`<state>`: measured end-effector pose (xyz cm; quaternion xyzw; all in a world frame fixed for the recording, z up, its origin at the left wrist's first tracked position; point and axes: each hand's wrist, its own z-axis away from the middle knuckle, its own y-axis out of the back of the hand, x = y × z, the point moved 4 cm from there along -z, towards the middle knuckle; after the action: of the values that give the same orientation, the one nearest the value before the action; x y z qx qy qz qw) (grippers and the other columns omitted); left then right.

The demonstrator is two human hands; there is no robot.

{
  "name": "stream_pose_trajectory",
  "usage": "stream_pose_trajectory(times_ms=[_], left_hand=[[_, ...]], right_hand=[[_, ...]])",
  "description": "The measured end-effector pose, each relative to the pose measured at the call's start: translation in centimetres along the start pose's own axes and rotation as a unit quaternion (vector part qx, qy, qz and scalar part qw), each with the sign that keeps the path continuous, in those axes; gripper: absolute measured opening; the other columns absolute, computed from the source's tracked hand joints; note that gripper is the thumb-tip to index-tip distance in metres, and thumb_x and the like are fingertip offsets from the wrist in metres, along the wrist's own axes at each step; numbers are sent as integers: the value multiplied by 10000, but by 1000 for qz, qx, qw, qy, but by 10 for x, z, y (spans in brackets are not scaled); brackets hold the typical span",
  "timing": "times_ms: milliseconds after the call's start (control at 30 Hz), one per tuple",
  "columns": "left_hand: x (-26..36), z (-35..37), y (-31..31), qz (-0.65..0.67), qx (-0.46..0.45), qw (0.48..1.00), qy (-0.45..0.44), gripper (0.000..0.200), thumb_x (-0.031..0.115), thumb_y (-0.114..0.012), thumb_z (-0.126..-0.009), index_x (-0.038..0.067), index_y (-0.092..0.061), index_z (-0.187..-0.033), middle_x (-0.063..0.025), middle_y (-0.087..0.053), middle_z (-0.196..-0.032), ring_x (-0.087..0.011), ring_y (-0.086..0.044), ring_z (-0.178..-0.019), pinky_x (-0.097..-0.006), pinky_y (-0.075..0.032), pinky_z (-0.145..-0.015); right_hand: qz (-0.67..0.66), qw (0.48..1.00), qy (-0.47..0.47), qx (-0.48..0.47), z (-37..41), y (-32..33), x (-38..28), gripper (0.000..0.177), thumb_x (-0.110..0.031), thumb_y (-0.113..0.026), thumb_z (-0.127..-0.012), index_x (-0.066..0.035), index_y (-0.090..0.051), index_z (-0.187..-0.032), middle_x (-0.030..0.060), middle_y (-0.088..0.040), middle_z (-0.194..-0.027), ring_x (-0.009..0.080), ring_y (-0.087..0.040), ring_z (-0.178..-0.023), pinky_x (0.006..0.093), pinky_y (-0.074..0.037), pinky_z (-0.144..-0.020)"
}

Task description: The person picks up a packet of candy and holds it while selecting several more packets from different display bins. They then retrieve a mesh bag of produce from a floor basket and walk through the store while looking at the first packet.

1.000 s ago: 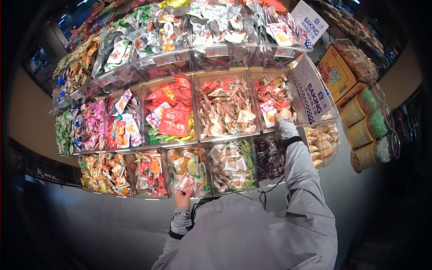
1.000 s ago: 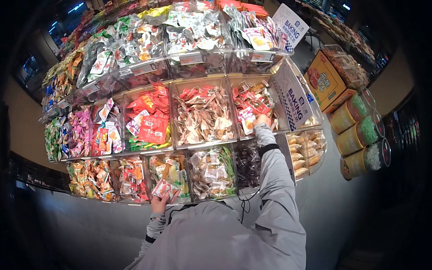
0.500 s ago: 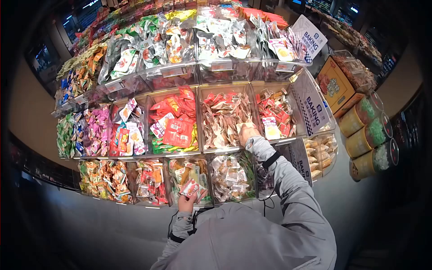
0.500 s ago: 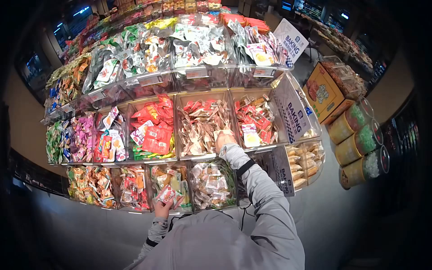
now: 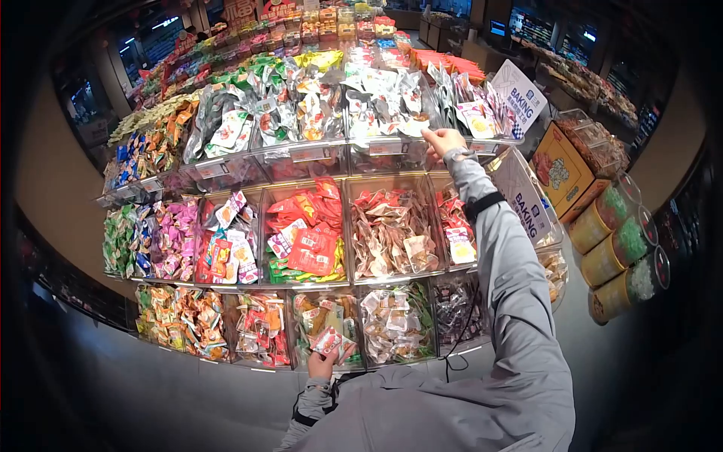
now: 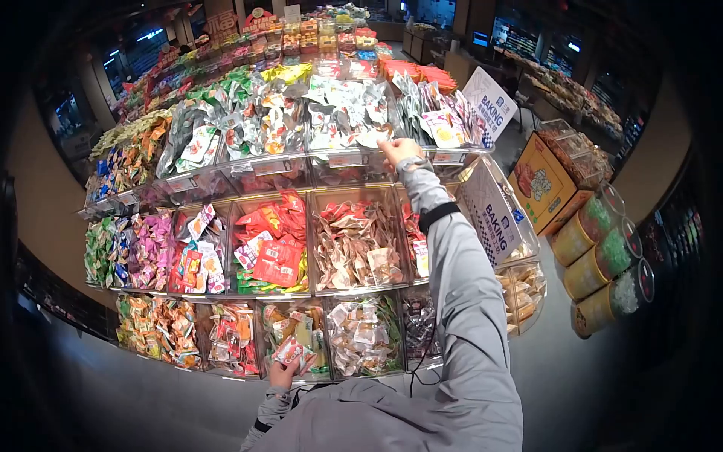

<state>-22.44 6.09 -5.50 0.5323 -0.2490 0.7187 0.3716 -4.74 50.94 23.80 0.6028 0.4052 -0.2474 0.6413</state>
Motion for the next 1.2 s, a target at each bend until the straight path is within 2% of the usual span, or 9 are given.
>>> stream_pose_trajectory(times_ms=[200, 267, 333, 367, 500, 1000, 1067, 1167, 1200], left_hand=[[-15, -5, 12, 29, 33, 998, -38, 232, 154, -612, -685, -45, -548, -787, -52, -564, -706, -84, -499, -609, -217, -399, -529], [-10, -1, 14, 31, 46, 998, -32, 233, 158, -614, -685, -42, -549, -785, -55, -565, -713, -85, -501, -614, -215, -400, -535], [-5, 0, 14, 36, 52, 997, -43, 230, 150, -609, -690, -39, -553, -808, -50, -565, -721, -81, -503, -622, -210, -400, -542], [-3, 2, 15, 40, 51, 997, -38, 231, 145, -605, -694, -40, -553, -823, -48, -566, -729, -78, -504, -629, -209, -400, -545], [6, 5, 17, 46, 55, 997, -32, 237, 135, -601, -699, -39, -552, -853, -42, -566, -749, -73, -505, -646, -206, -399, -555], [-26, 3, 38, 22, 102, 995, -1, 199, 117, -610, -683, -21, -543, -811, -36, -550, -751, -79, -489, -625, -215, -395, -539], [-28, 5, 38, 78, 117, 990, 11, 200, 114, -611, -681, -21, -541, -811, -36, -552, -742, -82, -488, -626, -210, -391, -542], [-24, 5, 39, 54, 114, 992, 21, 199, 114, -613, -679, -22, -540, -804, -38, -552, -735, -82, -488, -620, -207, -390, -545], [-26, 3, 38, 51, 105, 993, 23, 199, 114, -613, -679, -22, -540, -804, -38, -552, -735, -82, -488, -620, -207, -390, -545]], right_hand=[[107, 985, -18, 133, -62, -8, -1, 322, -366, -638, -614, -50, -585, -643, 35, -545, -518, 97, -499, -414, 226, -393, -394], [44, 993, -13, 110, -63, -8, -10, 211, -226, -633, -640, -35, -563, -699, 51, -553, -562, 109, -523, -428, 235, -409, -385], [-206, 975, 0, 83, -60, -12, -23, 214, -166, -576, -667, 9, -534, -784, 108, -573, -658, 187, -575, -506, 275, -461, -431], [-226, 969, 19, 94, -59, -9, -31, 152, -99, -523, -715, 11, -479, -811, 90, -548, -621, 157, -562, -453, 247, -420, -326], [-301, 944, 79, 107, -75, -2, -47, 176, -165, -499, -745, -19, -461, -836, 76, -534, -686, 176, -575, -493, 247, -425, -332], [-96, 982, 157, 38, -98, -44, -84, 175, -128, -510, -749, -34, -492, -896, 76, -567, -730, 125, -551, -455, 227, -463, -398], [-127, 981, 141, 33, -100, -53, -85, 245, -131, -536, -714, -49, -506, -942, 82, -580, -759, 136, -574, -523, 241, -475, -464], [66, 950, 253, 173, -111, -62, -77, 423, -111, -562, -591, -75, -503, -1008, 135, -566, -896, 225, -547, -839, 308, -418, -731], [83, 957, 218, 172, -96, -59, -83, 407, -95, -553, -579, -88, -516, -984, 139, -545, -927, 257, -508, -887, 326, -386, -783]])
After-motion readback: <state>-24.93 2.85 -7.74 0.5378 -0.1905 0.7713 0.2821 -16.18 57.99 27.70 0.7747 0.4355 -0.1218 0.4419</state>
